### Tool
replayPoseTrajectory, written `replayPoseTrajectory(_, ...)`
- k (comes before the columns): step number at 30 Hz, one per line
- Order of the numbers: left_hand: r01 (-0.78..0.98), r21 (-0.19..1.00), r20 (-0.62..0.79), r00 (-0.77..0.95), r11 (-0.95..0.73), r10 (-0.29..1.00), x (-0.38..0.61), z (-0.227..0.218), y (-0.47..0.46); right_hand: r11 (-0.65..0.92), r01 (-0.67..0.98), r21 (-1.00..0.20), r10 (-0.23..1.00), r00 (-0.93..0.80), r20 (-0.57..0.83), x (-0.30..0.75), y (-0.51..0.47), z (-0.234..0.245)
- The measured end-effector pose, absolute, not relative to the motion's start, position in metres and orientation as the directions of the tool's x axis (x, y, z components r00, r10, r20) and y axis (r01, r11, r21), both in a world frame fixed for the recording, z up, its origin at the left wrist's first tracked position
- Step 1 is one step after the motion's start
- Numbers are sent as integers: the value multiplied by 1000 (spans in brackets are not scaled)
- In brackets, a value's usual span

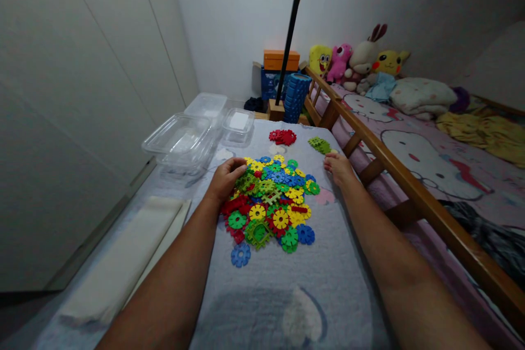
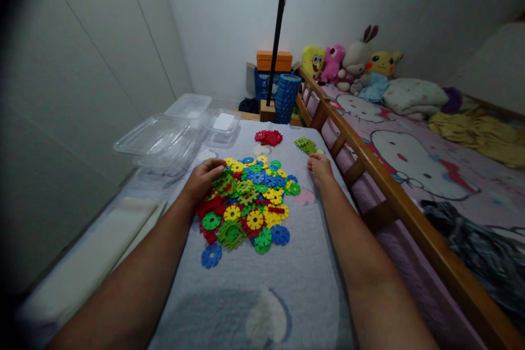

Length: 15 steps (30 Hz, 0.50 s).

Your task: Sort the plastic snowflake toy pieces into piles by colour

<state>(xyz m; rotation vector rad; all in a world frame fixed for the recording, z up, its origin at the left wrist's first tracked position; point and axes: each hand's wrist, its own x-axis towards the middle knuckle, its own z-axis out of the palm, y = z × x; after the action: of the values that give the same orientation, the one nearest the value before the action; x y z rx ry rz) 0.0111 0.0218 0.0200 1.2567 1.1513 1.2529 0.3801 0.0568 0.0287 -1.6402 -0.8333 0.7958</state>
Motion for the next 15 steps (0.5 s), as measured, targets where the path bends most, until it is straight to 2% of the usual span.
replayPoseTrajectory(4,-18,997,72,17,-72,997,10,17,24,-133,317,-939,933,360,-10,359,24,27)
replayPoseTrajectory(8,-31,997,73,22,-72,997,10,16,24,-63,453,-889,990,139,1,339,-10,32)
replayPoseTrajectory(12,-21,996,83,28,-82,996,10,15,24,151,660,-736,987,-141,76,326,-38,44)
replayPoseTrajectory(15,-7,996,88,27,-88,996,10,15,25,297,721,-626,938,-343,50,321,-54,52)
